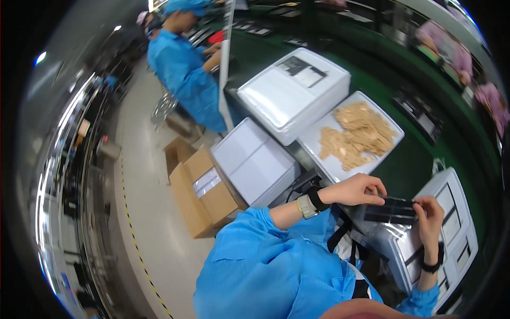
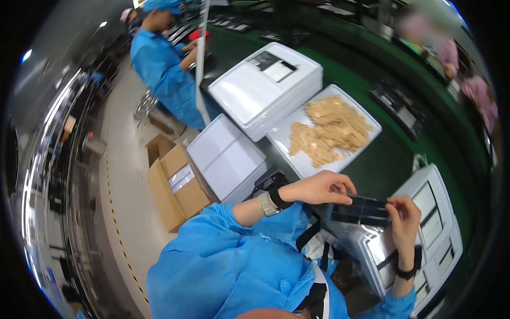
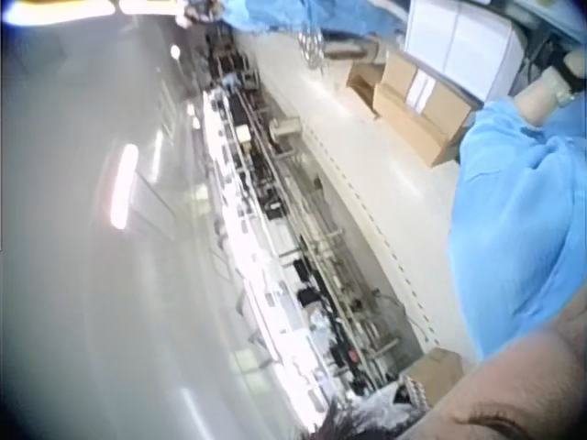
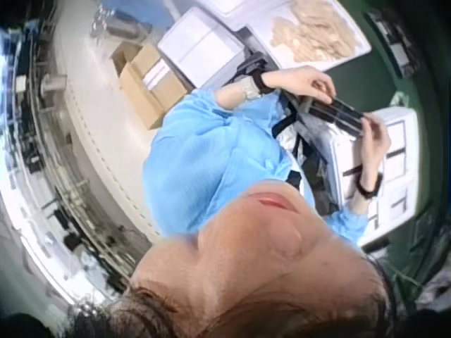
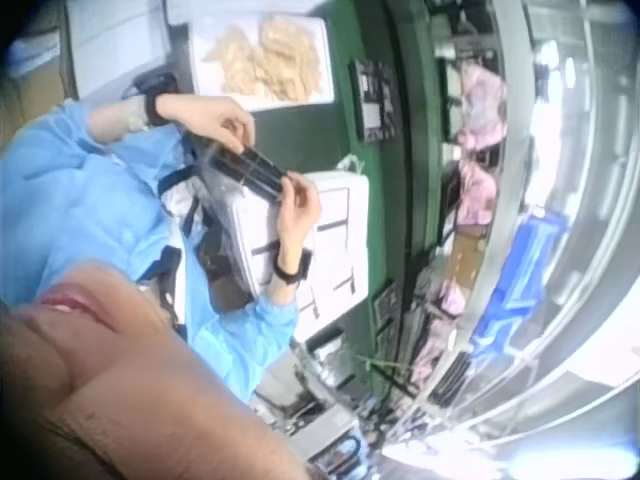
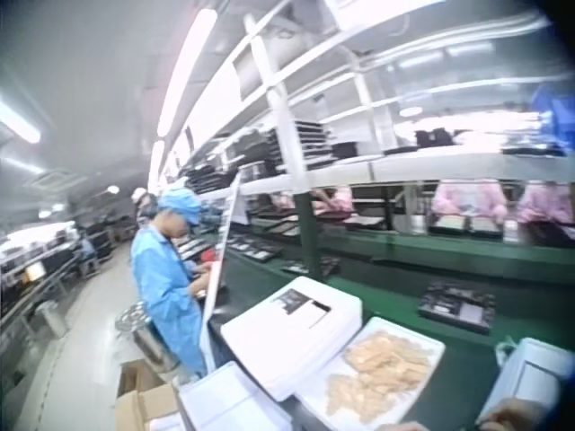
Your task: The person applies adhesive strips to the back of electronic devices and places them into white trays.
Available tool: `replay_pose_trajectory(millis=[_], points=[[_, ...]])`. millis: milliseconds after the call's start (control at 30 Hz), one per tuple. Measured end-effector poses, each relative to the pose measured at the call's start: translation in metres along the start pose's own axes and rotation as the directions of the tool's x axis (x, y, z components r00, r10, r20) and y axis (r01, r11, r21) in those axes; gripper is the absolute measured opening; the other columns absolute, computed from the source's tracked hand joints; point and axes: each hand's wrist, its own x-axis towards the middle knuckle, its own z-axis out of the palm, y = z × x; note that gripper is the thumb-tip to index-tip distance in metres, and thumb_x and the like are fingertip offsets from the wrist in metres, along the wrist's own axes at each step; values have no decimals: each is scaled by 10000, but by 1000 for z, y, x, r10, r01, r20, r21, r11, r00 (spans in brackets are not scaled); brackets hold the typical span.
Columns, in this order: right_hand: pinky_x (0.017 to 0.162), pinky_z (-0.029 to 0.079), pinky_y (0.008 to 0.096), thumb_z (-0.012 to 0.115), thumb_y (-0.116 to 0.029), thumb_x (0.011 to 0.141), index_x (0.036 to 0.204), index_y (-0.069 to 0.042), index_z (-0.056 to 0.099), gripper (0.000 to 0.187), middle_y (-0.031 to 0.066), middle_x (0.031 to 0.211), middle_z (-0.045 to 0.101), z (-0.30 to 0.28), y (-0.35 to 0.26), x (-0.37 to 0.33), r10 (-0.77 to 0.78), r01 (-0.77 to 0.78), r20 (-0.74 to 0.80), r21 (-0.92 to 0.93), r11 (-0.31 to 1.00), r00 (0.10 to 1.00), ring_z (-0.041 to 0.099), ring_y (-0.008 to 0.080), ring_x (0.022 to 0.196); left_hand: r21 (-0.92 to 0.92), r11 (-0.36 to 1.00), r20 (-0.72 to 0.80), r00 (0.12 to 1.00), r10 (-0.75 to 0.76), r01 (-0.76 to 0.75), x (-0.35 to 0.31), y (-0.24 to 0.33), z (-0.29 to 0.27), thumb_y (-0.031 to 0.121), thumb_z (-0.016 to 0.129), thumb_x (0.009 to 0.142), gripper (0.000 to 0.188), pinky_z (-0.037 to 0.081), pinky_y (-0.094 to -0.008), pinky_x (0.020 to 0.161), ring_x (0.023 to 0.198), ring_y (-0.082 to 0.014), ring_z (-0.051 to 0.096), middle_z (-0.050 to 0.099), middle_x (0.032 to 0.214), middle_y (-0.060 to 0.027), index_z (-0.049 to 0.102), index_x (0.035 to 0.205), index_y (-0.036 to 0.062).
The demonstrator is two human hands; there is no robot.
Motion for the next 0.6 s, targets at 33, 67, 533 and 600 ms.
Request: replay_pose_trajectory(millis=[33,67,533,600], points=[[787,503,244,705,12,923,999,17,684,79,41,920,686,-1,1,0,-14,14,30,0,1000,999,640,105,856,-106,992,14,997,-73,75,-12,-4,-13,205,735,974,316,547,-244,765,808,-100,699,755,935,-64,655,1207,8],[798,491,237,693,16,932,1019,11,683,87,34,929,674,-2,2,0,15,-15,-1,10,1000,1000,628,98,865,-200,974,28,994,-104,107,-28,-7,-26,199,723,981,344,552,-243,766,809,-104,708,756,939,-63,633,1258,15],[804,443,222,657,-8,980,1063,4,663,84,14,939,625,9,-6,-7,33,-33,2,-28,999,999,583,82,882,54,997,-703,711,-7,63,-123,35,-58,180,678,975,404,553,-331,845,956,-220,721,716,1137,-123,580,1331,16],[824,469,243,670,-11,969,1032,4,662,65,30,935,647,10,-11,-8,50,-50,-21,-14,999,999,600,101,890,515,853,-447,824,348,-81,-62,44,-16,197,719,939,443,540,-380,886,1034,-300,696,641,1290,-155,583,1323,23]])
